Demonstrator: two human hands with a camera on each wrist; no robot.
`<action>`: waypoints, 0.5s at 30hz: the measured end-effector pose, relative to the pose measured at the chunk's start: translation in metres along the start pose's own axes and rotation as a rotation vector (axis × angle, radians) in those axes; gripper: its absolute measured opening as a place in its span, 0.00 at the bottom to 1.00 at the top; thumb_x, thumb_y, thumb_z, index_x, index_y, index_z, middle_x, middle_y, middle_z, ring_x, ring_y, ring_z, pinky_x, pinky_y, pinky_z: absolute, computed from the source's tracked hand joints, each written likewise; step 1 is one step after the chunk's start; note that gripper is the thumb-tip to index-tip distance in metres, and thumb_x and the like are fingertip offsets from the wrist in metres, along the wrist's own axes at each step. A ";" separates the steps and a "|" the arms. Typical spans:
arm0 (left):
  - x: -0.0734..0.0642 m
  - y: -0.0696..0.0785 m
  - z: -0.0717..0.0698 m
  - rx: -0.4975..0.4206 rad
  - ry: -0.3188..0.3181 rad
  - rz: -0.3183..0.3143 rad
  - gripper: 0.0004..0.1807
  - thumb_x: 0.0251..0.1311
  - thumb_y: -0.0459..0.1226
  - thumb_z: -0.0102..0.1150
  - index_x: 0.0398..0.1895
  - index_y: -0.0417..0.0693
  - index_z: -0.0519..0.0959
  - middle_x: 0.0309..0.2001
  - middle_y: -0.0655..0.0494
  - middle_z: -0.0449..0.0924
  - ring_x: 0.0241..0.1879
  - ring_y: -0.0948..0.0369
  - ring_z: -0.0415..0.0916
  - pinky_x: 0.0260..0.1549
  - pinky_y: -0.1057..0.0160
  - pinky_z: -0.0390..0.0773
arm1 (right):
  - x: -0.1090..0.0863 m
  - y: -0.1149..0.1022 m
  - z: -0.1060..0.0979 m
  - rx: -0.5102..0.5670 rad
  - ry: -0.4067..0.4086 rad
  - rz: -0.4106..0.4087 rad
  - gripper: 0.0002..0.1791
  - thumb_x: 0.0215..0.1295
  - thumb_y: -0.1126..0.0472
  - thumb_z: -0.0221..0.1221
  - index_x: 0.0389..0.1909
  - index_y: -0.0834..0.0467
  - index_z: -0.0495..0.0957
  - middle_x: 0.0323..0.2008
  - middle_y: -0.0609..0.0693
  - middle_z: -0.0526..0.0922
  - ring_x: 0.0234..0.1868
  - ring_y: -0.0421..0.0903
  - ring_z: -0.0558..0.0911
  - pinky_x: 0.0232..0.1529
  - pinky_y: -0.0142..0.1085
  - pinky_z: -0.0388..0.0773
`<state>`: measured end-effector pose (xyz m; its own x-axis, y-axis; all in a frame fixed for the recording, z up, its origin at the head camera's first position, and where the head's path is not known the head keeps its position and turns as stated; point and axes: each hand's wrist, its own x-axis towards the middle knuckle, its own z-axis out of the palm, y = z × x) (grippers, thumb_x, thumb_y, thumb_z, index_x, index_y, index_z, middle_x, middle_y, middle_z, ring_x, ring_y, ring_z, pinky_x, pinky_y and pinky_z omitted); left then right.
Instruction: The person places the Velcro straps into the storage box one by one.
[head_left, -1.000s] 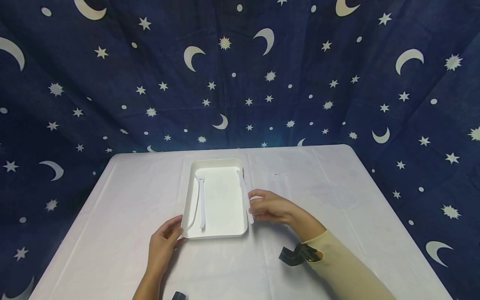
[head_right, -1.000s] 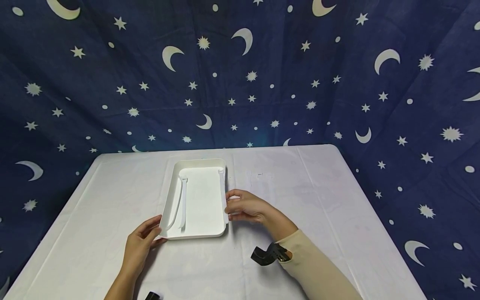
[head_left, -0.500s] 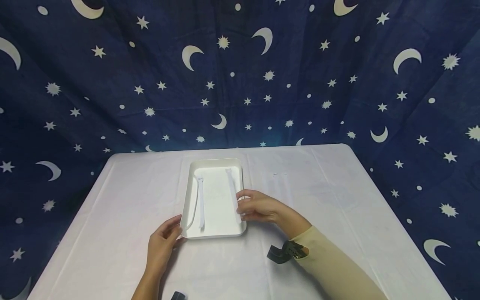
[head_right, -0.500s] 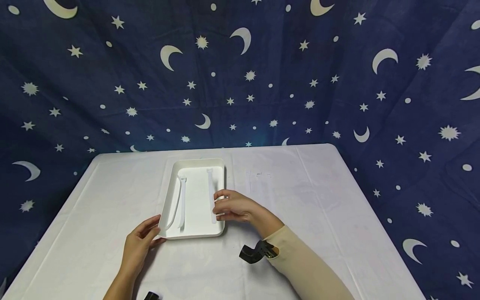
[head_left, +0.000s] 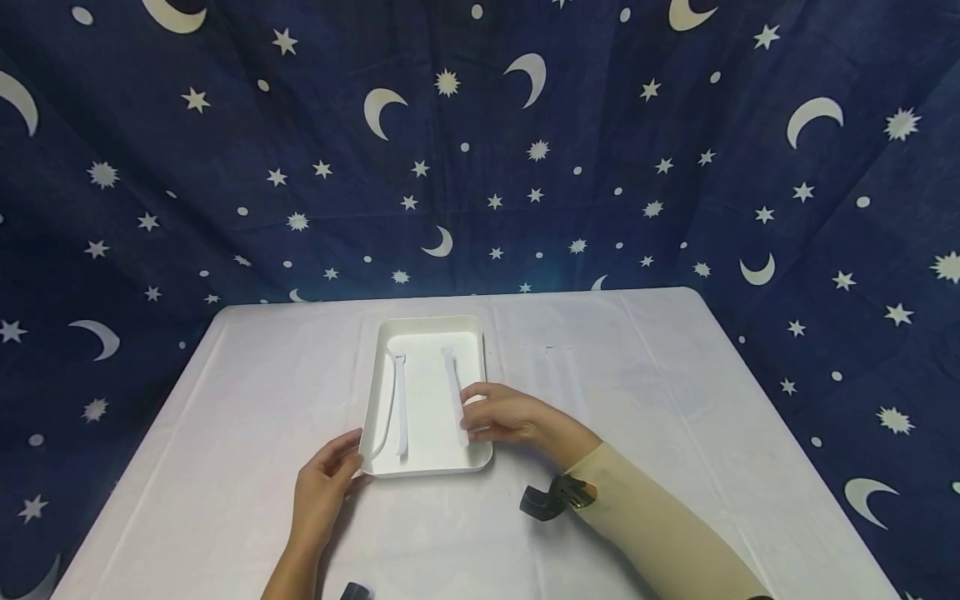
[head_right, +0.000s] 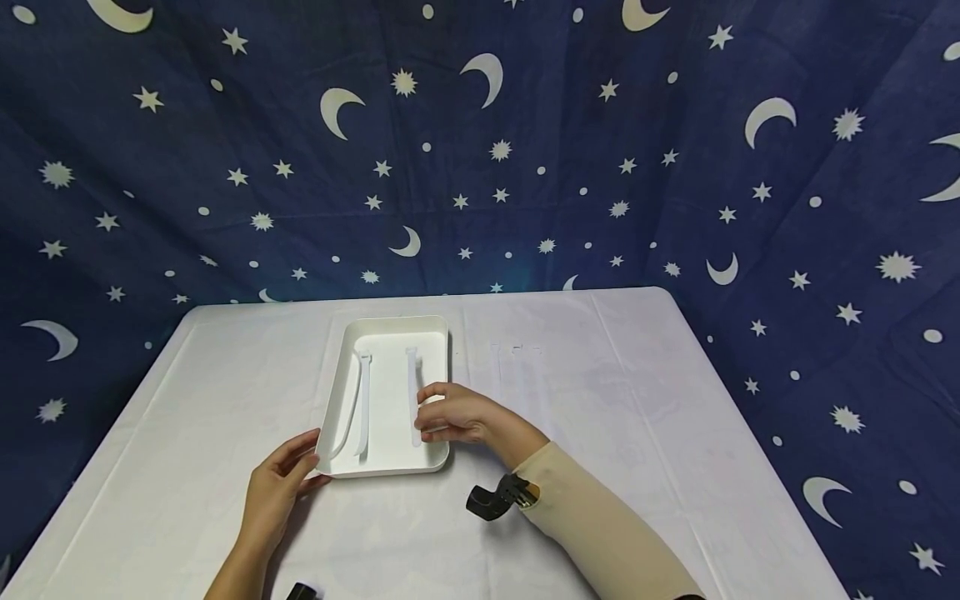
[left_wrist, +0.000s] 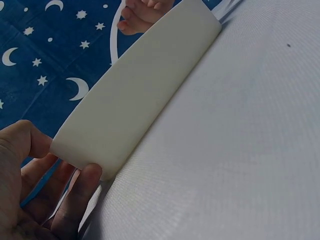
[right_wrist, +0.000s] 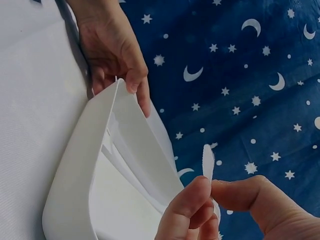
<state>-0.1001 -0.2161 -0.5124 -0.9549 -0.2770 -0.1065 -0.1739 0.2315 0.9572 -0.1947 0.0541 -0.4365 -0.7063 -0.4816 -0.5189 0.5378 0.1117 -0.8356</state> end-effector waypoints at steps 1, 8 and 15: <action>0.000 0.000 0.000 0.000 0.002 0.000 0.21 0.64 0.33 0.59 0.60 0.44 0.76 0.57 0.42 0.80 0.46 0.70 0.82 0.40 0.69 0.87 | 0.002 0.000 0.001 -0.001 0.002 0.004 0.23 0.52 0.78 0.57 0.51 0.61 0.68 0.28 0.49 0.73 0.29 0.42 0.77 0.31 0.27 0.84; 0.000 -0.001 0.000 -0.003 0.008 0.007 0.20 0.64 0.32 0.58 0.60 0.42 0.76 0.57 0.41 0.79 0.43 0.75 0.81 0.40 0.69 0.87 | 0.010 0.000 0.007 0.002 0.000 0.020 0.20 0.53 0.78 0.56 0.46 0.60 0.70 0.29 0.50 0.75 0.28 0.42 0.78 0.31 0.28 0.84; -0.001 0.001 0.000 -0.010 0.001 -0.003 0.21 0.65 0.32 0.58 0.61 0.42 0.75 0.58 0.42 0.79 0.46 0.70 0.82 0.41 0.69 0.87 | 0.015 0.002 0.015 -0.006 -0.014 0.028 0.20 0.54 0.78 0.56 0.47 0.60 0.70 0.29 0.51 0.76 0.28 0.43 0.79 0.30 0.27 0.85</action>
<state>-0.0992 -0.2161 -0.5117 -0.9543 -0.2783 -0.1088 -0.1741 0.2219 0.9594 -0.1972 0.0343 -0.4428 -0.6844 -0.4905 -0.5394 0.5543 0.1306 -0.8220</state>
